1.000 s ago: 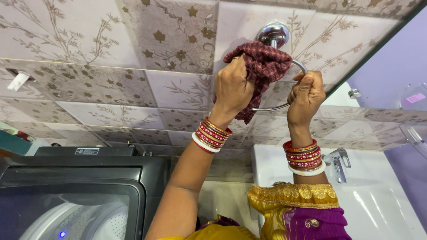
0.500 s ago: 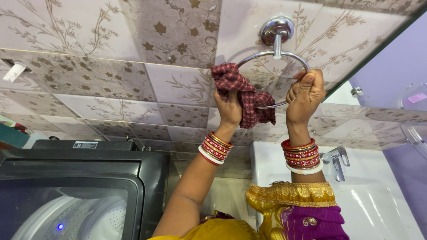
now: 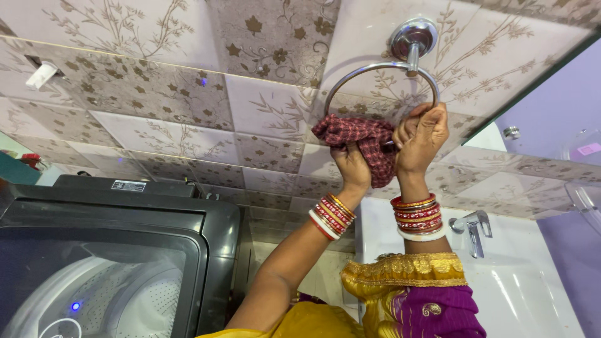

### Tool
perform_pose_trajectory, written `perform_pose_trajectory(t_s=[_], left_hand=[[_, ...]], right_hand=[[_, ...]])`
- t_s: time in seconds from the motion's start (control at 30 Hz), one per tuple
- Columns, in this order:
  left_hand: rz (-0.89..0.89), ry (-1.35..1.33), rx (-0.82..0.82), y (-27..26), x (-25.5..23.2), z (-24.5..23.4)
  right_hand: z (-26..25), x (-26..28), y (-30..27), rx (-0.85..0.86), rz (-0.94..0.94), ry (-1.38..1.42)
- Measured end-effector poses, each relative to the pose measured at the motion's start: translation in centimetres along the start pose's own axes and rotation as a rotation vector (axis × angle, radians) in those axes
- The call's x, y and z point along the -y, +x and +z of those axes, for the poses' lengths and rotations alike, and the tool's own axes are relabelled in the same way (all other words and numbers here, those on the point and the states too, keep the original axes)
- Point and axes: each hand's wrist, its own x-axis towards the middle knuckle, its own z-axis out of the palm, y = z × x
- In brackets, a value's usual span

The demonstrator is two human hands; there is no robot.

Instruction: The person wipes a sink faucet and a wall-mounted towel ring with a cloth, then moves into a second bathroom area to wipe multiple wall-mounted faucets.

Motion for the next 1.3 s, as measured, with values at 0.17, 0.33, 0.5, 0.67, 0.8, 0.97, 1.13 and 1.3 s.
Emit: perform_pose_trajectory(t_s=[0.17, 0.33, 0.5, 0.67, 0.8, 0.97, 1.13, 1.3], left_hand=[[0.064, -0.115, 0.106, 6.6, -8.4, -0.9], [0.413, 0.940, 0.508, 12.4, -16.6, 0.6], [0.570, 1.180, 0.673, 14.2, -18.9, 4.7], [0.706, 1.266, 0.605, 13.6, -17.5, 6.6], [0.615, 1.004, 0.621, 13.6, -16.5, 4.2], [0.412, 0.659, 0.566, 12.3, -14.7, 2.3], [0.262, 0.256, 0.439, 9.6, -8.5, -1.0], [0.192, -0.020, 0.201, 3.9, 1.4, -2.1]], right_hand=[[1.1, -0.8, -0.3, -0.046, 0.042, 0.049], [1.2, -0.7, -0.1, -0.022, 0.010, -0.006], [1.1, -0.9, 0.0, -0.010, -0.004, -0.038], [0.7, -1.1, 0.2, -0.020, -0.034, -0.051], [-0.7, -0.2, 0.7, -0.040, -0.029, -0.108], [-2.0, 0.4, 1.2, 0.006, -0.024, -0.096], [-1.9, 0.1, 1.1, -0.025, -0.030, -0.111], [-1.2, -0.7, 0.9, -0.026, -0.026, -0.063]])
